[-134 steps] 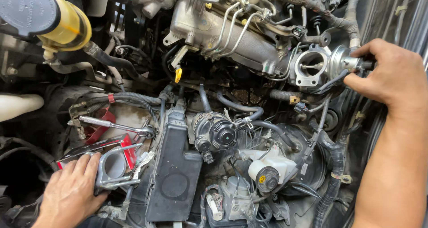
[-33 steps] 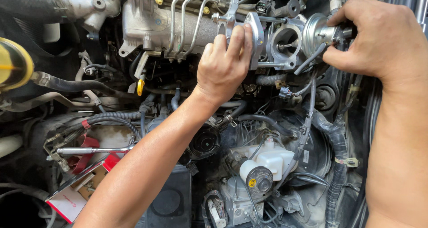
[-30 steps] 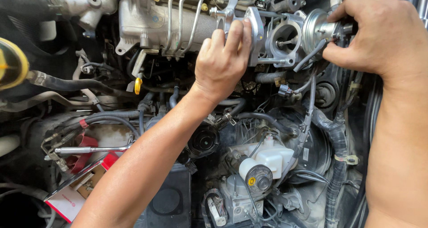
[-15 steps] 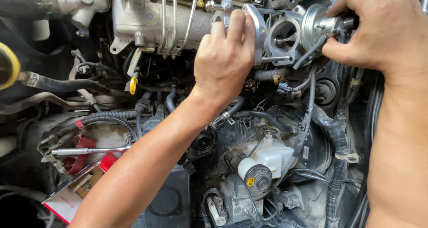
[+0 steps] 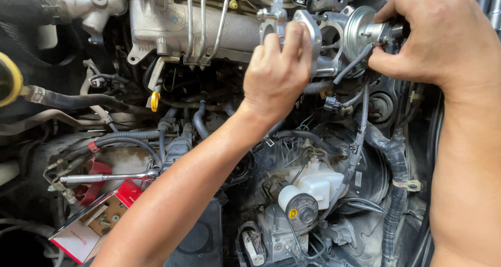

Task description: The person holds a throttle body assembly and an EGR valve adapter over the open engine bay, aligns the two parts together, then positions the combined assembly onto the intake manifold studs and presses it into place. At the end the person reaches to a nearby tool cart and picks up a wrench.

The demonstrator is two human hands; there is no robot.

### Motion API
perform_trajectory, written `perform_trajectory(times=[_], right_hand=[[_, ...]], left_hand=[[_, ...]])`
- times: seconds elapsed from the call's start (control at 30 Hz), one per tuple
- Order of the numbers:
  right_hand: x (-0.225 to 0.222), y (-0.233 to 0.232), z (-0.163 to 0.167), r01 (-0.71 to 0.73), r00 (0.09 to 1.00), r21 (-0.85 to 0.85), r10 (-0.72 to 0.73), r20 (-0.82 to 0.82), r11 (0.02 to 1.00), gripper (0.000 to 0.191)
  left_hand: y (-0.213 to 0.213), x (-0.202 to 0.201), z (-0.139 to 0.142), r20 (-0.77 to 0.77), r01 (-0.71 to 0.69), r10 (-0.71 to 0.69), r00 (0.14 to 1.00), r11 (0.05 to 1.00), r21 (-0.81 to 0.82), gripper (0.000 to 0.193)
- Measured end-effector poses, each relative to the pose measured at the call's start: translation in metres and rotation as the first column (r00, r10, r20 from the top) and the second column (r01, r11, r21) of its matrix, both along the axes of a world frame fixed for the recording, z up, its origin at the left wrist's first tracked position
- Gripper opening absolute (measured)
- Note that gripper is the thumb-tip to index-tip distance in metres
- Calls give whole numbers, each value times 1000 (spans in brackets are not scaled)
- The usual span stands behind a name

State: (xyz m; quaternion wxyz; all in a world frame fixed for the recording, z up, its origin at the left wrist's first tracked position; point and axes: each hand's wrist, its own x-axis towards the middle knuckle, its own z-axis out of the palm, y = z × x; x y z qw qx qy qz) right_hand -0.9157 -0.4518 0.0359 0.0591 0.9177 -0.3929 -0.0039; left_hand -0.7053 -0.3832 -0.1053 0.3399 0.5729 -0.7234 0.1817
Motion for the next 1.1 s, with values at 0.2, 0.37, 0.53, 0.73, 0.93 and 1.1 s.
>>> perform_trajectory(times=[0.2,0.37,0.53,0.73,0.93,1.1], right_hand=[[7,1,1,-2,1000,46,1,30,999,32],[13,-1,4,48,999,80,-49,20,996,37],[14,-5,6,116,993,167,-120,18,979,42],[15,-8,9,171,984,189,-177,13,967,43],[17,-7,12,197,977,201,-208,36,960,45],[19,-6,14,197,975,205,-214,66,959,44]], left_hand=[[-9,-13,-10,-28,50,-50,998,999,-7,33],[-6,-5,4,-187,170,-154,970,983,69,42],[2,21,31,-606,459,-247,756,860,223,67],[4,33,30,-982,654,-63,175,753,68,71],[13,10,11,-984,470,-176,-34,866,-171,91],[12,0,11,-982,349,50,180,931,111,71]])
